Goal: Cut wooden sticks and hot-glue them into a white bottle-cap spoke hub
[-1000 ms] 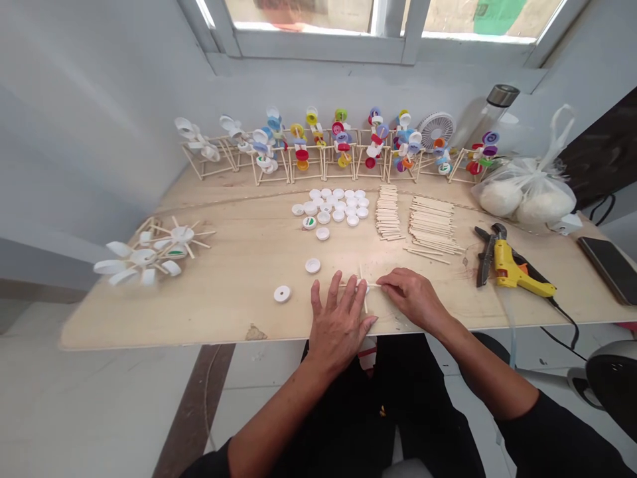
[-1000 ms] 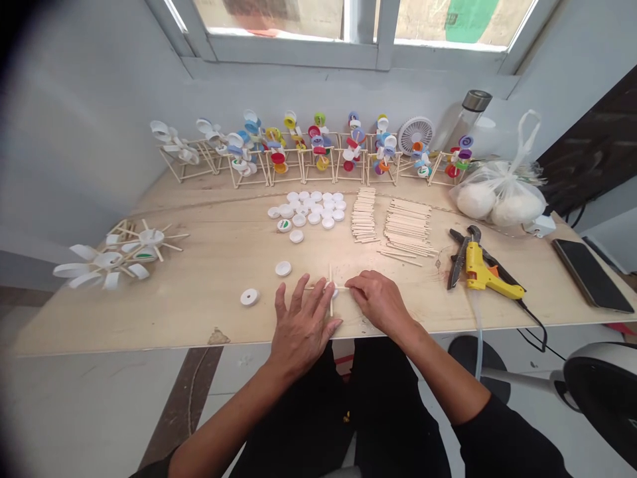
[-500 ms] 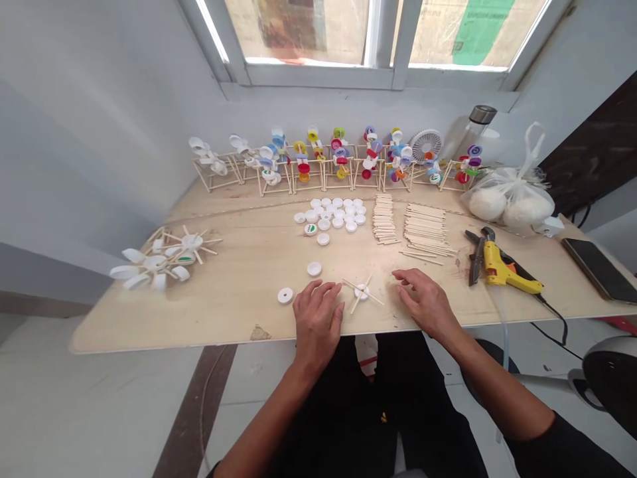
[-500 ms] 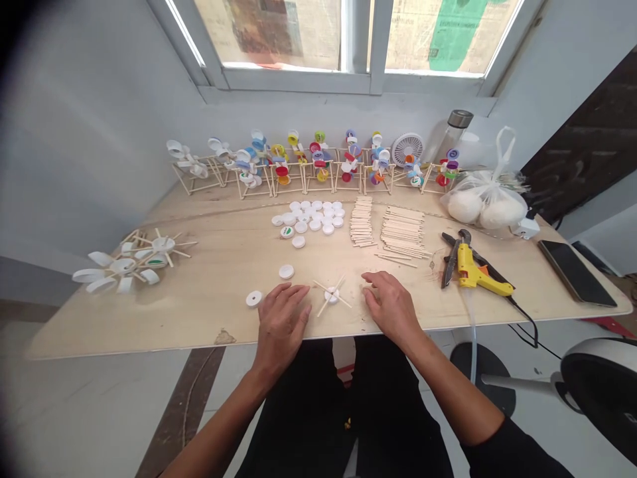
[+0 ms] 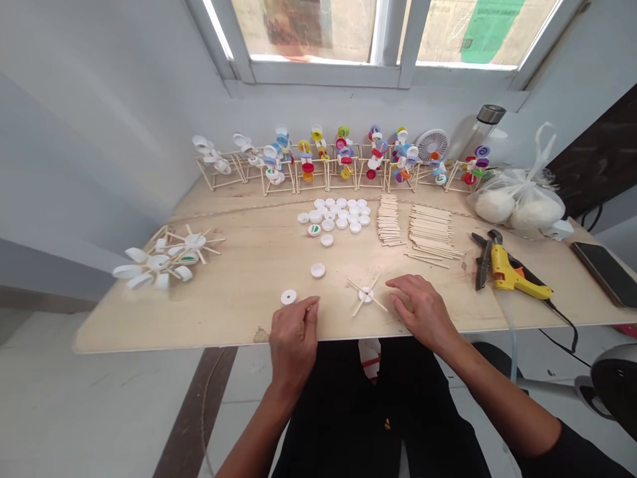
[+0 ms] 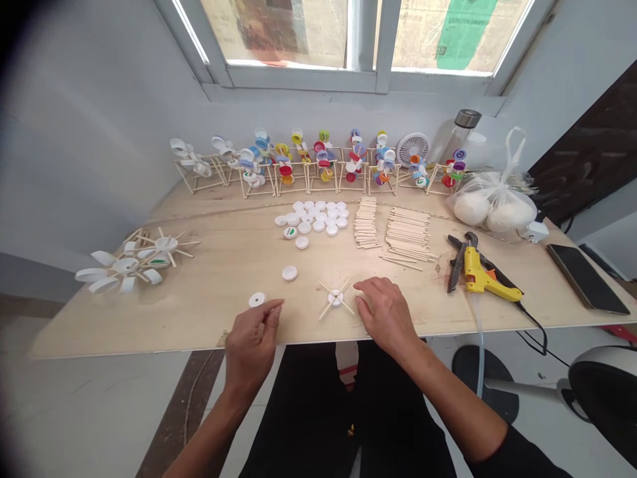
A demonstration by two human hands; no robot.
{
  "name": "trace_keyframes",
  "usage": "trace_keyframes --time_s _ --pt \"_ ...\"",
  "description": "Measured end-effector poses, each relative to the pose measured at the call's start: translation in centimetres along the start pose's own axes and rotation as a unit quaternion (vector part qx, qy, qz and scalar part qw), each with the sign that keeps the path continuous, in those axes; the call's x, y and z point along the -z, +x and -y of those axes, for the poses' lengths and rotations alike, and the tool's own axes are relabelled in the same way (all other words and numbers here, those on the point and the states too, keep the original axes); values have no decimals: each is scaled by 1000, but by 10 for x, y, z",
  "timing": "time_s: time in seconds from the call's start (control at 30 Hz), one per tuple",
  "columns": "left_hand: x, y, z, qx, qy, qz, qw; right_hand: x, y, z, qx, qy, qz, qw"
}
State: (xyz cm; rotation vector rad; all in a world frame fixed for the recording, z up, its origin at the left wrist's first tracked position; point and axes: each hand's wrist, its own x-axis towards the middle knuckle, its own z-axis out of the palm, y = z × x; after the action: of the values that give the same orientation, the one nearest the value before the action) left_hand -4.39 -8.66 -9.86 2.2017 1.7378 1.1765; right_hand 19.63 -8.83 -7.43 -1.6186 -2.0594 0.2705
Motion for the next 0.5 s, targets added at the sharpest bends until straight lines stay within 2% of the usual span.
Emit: trace_keyframes --time_s 0.1,0.23,0.33,0.5 --pt "8 0 18 13 76 -28 997 -5 6 8 36 -33 -4 999" --pt "8 5 40 46 156 46 986 -12 11 18 74 -36 8 997" --pt "1 14 47 60 161 91 981 -15 11 22 86 -32 21 996" --pt "-17 46 50 54 129 113 984 -16 10 25 85 -34 32 995"
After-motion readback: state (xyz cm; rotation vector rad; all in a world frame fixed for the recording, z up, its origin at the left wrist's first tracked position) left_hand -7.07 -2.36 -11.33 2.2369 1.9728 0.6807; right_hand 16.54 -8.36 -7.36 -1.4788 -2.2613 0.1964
